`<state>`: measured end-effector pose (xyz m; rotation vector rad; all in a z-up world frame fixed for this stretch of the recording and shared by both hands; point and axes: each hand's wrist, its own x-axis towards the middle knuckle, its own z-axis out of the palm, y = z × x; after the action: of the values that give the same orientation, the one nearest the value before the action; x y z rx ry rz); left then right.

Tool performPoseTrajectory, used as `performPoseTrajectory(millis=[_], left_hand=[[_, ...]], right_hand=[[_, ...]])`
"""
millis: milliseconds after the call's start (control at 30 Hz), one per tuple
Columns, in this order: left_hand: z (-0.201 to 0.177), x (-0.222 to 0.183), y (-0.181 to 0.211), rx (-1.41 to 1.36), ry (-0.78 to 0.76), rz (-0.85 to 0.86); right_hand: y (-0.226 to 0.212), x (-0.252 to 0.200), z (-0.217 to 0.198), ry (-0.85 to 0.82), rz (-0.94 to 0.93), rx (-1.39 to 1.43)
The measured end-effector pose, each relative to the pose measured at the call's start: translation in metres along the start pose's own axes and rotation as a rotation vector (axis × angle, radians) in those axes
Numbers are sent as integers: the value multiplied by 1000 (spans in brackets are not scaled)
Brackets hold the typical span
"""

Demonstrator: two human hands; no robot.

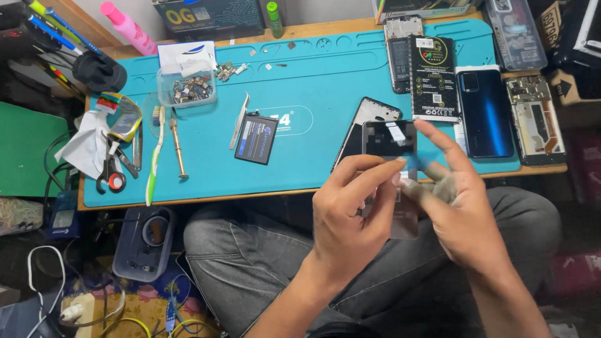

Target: Repairing a mobile phone by inspecting and assembling the screen, battery, and internal chassis on a specialized repair mat.

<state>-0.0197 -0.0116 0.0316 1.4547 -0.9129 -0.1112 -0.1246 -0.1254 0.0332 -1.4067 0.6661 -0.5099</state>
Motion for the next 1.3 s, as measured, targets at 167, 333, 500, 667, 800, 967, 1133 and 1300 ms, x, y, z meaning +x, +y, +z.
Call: performPoseTrajectory(millis=[167, 333, 500, 667, 800, 967, 1133, 1300], left_hand=[[-4, -9, 1, -188, 25, -146], [-9, -44, -38, -336, -5, -701], [11, -69, -100, -234, -48, -1082], [37, -85, -171, -321, 84, -1183], [26, -69, -132, 374, -324, -914], [6, -31, -41, 480, -663, -965], [27, -16, -14, 53, -469, -846], [97, -9, -7, -120, -467, -462]], right_hand=[[3, 8, -21, 39, -52, 49], [8, 16, -50, 108, -84, 34], [7, 17, -65, 109, -53, 93], [6, 17, -73, 107, 3, 91], [6, 21, -80, 131, 1, 86], [3, 16, -92, 144, -48, 35], [5, -14, -124, 287, -30, -113], [27, -62, -163, 404, -14, -64]])
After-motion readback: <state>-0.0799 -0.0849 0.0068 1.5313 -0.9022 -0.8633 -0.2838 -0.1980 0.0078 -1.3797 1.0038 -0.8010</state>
